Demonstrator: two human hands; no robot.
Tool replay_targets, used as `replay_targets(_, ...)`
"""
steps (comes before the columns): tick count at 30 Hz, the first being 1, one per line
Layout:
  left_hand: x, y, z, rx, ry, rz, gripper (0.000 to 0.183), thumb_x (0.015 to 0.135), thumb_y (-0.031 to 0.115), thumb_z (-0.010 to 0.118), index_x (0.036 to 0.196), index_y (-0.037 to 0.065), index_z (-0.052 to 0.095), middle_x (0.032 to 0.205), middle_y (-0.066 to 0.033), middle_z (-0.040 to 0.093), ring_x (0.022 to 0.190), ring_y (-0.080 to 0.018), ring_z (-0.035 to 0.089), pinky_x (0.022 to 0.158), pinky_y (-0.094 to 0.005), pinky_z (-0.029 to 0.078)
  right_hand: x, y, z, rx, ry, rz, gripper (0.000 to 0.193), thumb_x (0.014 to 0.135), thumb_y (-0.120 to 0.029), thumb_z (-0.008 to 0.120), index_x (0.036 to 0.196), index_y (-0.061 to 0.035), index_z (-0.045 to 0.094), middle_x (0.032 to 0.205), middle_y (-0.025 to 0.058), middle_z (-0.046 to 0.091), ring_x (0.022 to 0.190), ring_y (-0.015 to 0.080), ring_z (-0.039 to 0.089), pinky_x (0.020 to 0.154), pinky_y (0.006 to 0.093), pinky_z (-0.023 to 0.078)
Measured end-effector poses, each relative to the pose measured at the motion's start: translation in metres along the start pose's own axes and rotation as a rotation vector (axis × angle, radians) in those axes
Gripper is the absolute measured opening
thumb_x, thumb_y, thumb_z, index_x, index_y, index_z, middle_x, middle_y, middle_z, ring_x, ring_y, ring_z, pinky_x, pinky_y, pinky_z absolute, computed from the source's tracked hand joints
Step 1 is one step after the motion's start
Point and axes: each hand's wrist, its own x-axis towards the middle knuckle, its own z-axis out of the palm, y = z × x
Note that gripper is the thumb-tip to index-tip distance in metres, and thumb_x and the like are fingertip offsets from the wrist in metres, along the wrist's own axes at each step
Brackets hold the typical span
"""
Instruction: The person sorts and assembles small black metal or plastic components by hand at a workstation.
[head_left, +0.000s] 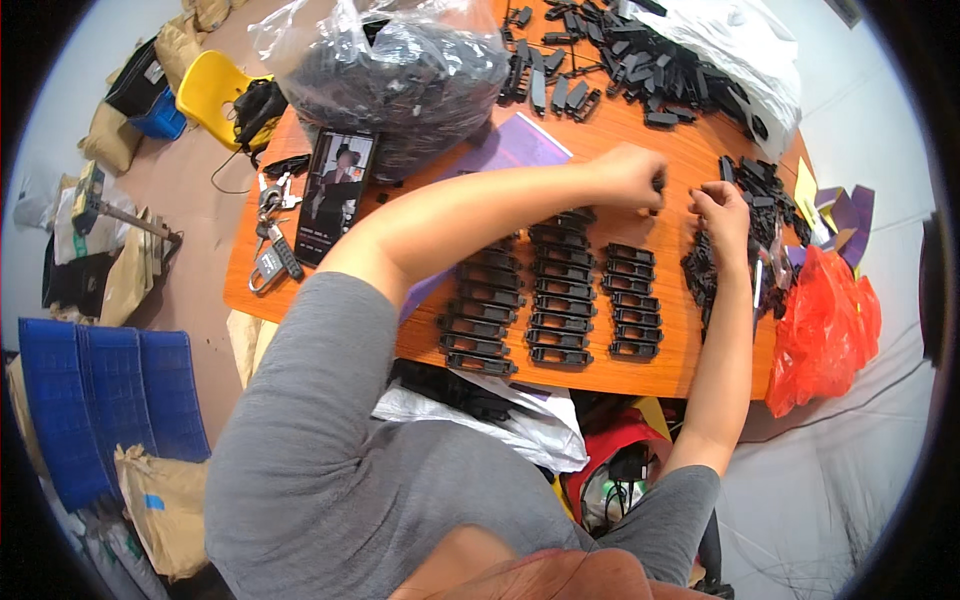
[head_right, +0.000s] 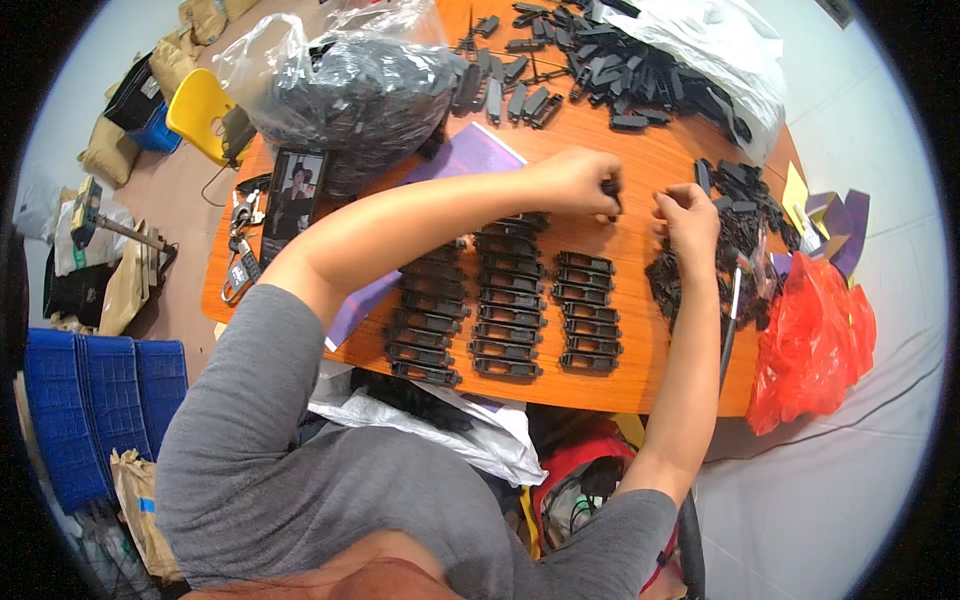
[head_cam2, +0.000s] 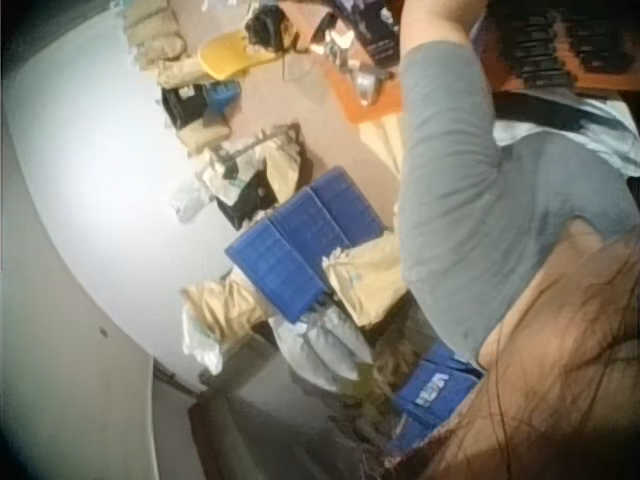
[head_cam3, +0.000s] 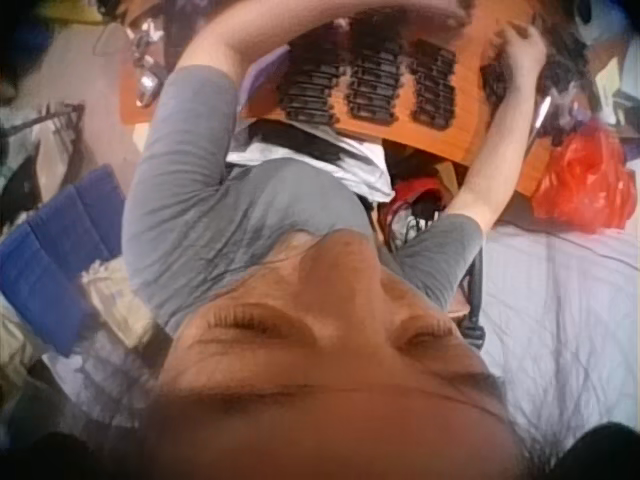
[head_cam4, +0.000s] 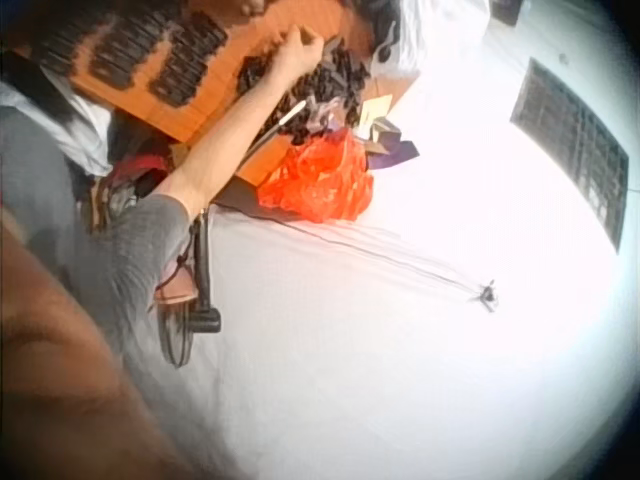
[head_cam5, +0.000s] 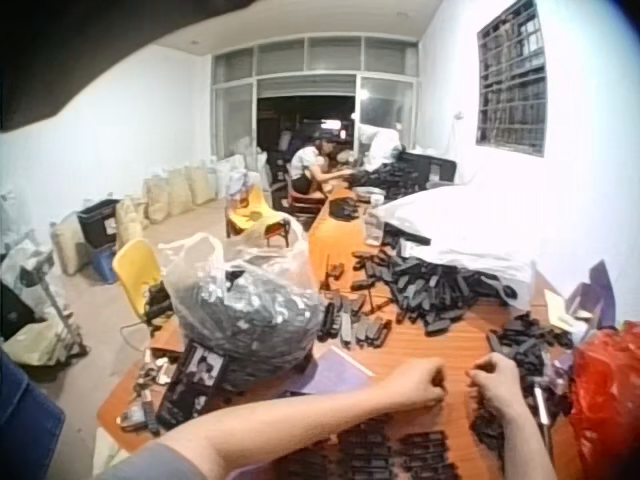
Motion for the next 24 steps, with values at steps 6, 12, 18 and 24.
replay_targets(6,-0.024,-0.030,-0.013,0.404,-0.126,-0.045,0.047,0.071,0.039,0.079,0.109,0.012,0.071,0.110,-0.0106,0.069,0.104,-0.0289,0.064,0.086,-0.0414,0.051,-0.039,-0.030,0.023,0.342,-0.153,0.198,0.021,0.090,-0.016,0.068,0.101,0.0006,0.061,0.082,0.0083,0.066,0.061,0.0112,0.061,0.050,0.0217,0.049)
replay_targets(12,-0.028,-0.007,-0.012,0.342,-0.073,0.055,0.051,0.074,0.032,0.077,0.119,0.011,0.064,0.112,-0.0102,0.066,0.110,-0.0295,0.060,0.090,-0.0417,0.050,-0.047,-0.032,0.026,0.453,-0.210,0.337,0.018,0.090,-0.017,0.068,0.096,-0.0007,0.061,0.080,0.0061,0.063,0.059,0.0077,0.057,0.046,0.0186,0.046)
replay_targets(18,-0.035,-0.015,-0.014,0.389,-0.149,-0.002,0.037,0.073,0.023,0.075,0.107,0.009,0.070,0.104,-0.0128,0.067,0.103,-0.0315,0.062,0.087,-0.0415,0.051,-0.056,-0.038,0.049,0.165,-0.200,0.315,0.016,0.089,-0.017,0.068,0.087,-0.0020,0.064,0.066,0.0016,0.059,0.051,0.0064,0.050,0.043,0.0213,0.040)
replay_targets(24,-0.034,-0.016,-0.012,0.326,-0.125,0.023,0.029,0.071,0.018,0.075,0.097,0.005,0.072,0.093,-0.0165,0.070,0.095,-0.0332,0.066,0.082,-0.0421,0.052,-0.053,-0.036,0.058,-0.149,-0.208,0.249,0.019,0.088,-0.020,0.067,0.085,-0.0018,0.069,0.065,0.0051,0.063,0.054,0.0107,0.056,0.049,0.0286,0.046)
